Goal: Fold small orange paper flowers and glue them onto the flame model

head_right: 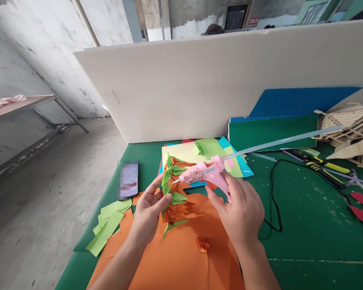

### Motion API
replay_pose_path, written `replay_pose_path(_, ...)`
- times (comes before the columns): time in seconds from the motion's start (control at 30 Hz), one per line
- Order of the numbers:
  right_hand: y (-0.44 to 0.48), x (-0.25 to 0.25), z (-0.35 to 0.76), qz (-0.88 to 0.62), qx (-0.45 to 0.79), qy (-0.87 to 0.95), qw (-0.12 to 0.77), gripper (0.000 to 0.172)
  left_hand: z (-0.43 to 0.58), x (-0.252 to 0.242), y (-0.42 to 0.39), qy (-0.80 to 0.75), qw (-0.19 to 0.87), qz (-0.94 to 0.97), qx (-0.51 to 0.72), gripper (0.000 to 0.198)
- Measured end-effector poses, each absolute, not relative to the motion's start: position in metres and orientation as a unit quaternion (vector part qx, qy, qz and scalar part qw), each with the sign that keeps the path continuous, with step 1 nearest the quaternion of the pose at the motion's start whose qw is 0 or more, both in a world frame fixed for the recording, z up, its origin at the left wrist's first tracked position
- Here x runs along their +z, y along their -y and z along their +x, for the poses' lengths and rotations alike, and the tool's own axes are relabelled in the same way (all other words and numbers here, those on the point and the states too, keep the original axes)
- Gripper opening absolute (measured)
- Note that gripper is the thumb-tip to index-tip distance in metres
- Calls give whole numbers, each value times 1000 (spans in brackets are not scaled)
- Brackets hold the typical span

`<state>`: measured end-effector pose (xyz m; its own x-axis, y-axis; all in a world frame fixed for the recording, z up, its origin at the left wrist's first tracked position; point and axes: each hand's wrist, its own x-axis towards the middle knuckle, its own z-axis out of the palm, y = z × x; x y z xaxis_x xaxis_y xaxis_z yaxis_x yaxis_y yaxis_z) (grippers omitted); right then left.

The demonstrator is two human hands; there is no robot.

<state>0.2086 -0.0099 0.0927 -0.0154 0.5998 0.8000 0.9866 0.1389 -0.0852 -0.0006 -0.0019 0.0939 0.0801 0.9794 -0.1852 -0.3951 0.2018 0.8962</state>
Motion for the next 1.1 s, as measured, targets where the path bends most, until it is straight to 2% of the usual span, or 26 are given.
replay_pose_path(0.17,6,93,208,-587,-262,682,348,36,-1,96,2,-434,647,341,526,63)
replay_pose_path(0.4,8,92,212,-574,-234,691,372,27,-1,94,1,-435,650,336,524,65)
replay_pose_path(0.63,8,94,214,-576,-247,680,381,40,-2,95,1,-419,658,337,527,68)
replay_pose_path(0.93,9,91,215,-569,-237,685,388,27,-1,98,1,-414,662,335,527,68)
replay_pose_path(1.1,9,88,217,-575,-250,671,397,30,-1,98,1,-415,661,335,528,67)
